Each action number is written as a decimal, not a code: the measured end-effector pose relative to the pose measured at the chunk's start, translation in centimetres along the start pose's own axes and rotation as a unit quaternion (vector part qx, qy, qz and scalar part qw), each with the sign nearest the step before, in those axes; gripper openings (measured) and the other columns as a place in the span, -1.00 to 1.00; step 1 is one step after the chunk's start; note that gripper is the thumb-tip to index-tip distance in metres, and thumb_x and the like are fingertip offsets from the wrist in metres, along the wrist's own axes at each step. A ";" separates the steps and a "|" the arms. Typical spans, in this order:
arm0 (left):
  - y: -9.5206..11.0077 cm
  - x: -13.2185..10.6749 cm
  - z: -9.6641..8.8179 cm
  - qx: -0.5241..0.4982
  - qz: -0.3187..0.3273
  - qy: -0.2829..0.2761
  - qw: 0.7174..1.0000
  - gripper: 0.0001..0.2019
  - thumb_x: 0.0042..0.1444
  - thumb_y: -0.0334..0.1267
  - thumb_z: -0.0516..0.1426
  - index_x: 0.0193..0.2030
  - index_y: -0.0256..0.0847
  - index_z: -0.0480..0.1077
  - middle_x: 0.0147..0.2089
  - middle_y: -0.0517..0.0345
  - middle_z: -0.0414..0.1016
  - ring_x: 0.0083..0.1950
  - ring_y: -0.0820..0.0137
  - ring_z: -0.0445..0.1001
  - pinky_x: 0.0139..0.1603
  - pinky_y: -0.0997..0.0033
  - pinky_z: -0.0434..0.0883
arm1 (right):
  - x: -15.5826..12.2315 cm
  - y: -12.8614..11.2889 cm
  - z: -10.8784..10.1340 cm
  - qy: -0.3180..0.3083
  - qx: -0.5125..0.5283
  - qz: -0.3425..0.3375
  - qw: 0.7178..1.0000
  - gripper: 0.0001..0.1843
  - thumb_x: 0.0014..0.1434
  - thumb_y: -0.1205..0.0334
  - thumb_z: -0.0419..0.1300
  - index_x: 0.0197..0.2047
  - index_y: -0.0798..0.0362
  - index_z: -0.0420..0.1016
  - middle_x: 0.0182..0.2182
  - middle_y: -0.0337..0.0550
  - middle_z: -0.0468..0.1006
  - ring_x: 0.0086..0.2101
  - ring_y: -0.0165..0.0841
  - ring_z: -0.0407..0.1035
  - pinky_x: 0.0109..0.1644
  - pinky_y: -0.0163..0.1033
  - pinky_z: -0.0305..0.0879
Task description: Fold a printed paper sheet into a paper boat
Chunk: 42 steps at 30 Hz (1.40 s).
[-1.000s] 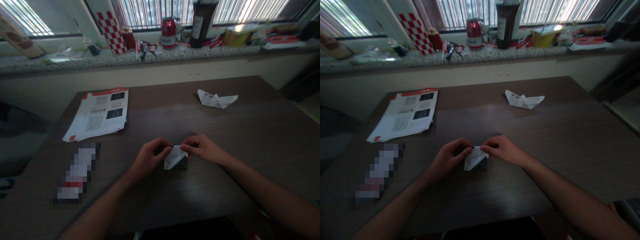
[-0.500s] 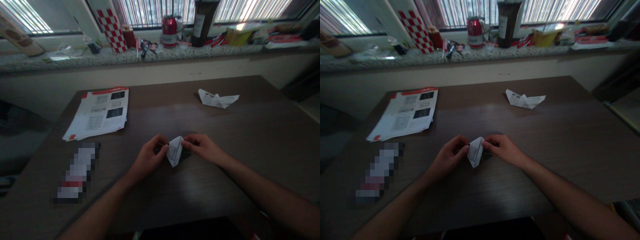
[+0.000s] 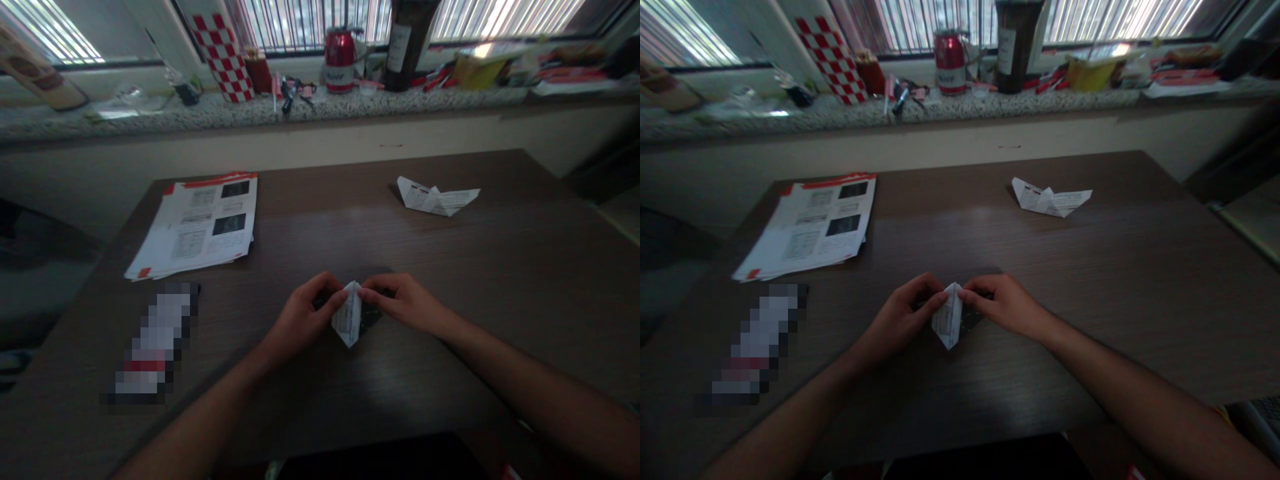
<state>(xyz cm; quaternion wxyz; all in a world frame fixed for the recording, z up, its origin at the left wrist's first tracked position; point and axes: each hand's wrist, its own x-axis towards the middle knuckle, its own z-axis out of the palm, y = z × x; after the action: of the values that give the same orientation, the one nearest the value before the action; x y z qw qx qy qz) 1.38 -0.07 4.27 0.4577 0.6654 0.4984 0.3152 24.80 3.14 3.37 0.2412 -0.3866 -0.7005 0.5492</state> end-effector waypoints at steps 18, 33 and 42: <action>0.2 -0.1 -0.1 -0.030 -0.001 0.002 1.000 -0.78 0.40 -0.09 0.17 -0.21 -0.18 0.43 -0.28 0.18 0.52 -0.26 0.38 0.49 -0.26 0.42 0.41 | 0.1 0.0 -0.1 0.014 0.029 0.010 0.999 -0.59 0.38 -0.13 0.22 -0.19 0.04 0.69 -0.30 -0.15 0.69 -0.26 -0.28 0.54 -0.17 -0.20 0.41; 0.6 -0.1 -0.6 -0.077 -0.008 -0.005 0.997 -0.81 0.41 -0.14 0.18 -0.19 -0.19 0.44 -0.28 0.16 0.52 -0.25 0.38 0.50 -0.24 0.40 0.42 | 0.0 -0.6 -0.4 0.022 0.030 0.012 0.999 -0.63 0.37 -0.08 0.24 -0.19 0.04 0.71 -0.31 -0.15 0.69 -0.29 -0.30 0.52 -0.20 -0.21 0.39; 0.4 -0.4 -0.7 -0.102 0.002 0.022 0.995 -0.81 0.40 -0.12 0.20 -0.17 -0.20 0.45 -0.27 0.16 0.52 -0.26 0.39 0.52 -0.27 0.44 0.45 | -0.2 -0.9 -0.7 0.056 0.023 -0.014 0.998 -0.64 0.37 -0.07 0.25 -0.21 0.03 0.70 -0.33 -0.15 0.69 -0.32 -0.32 0.52 -0.23 -0.23 0.40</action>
<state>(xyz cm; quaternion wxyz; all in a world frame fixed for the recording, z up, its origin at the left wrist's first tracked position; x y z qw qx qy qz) 0.76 -0.32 4.93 0.5115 0.6093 0.4720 0.3799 25.14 3.31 4.40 0.2964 -0.4014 -0.6783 0.5393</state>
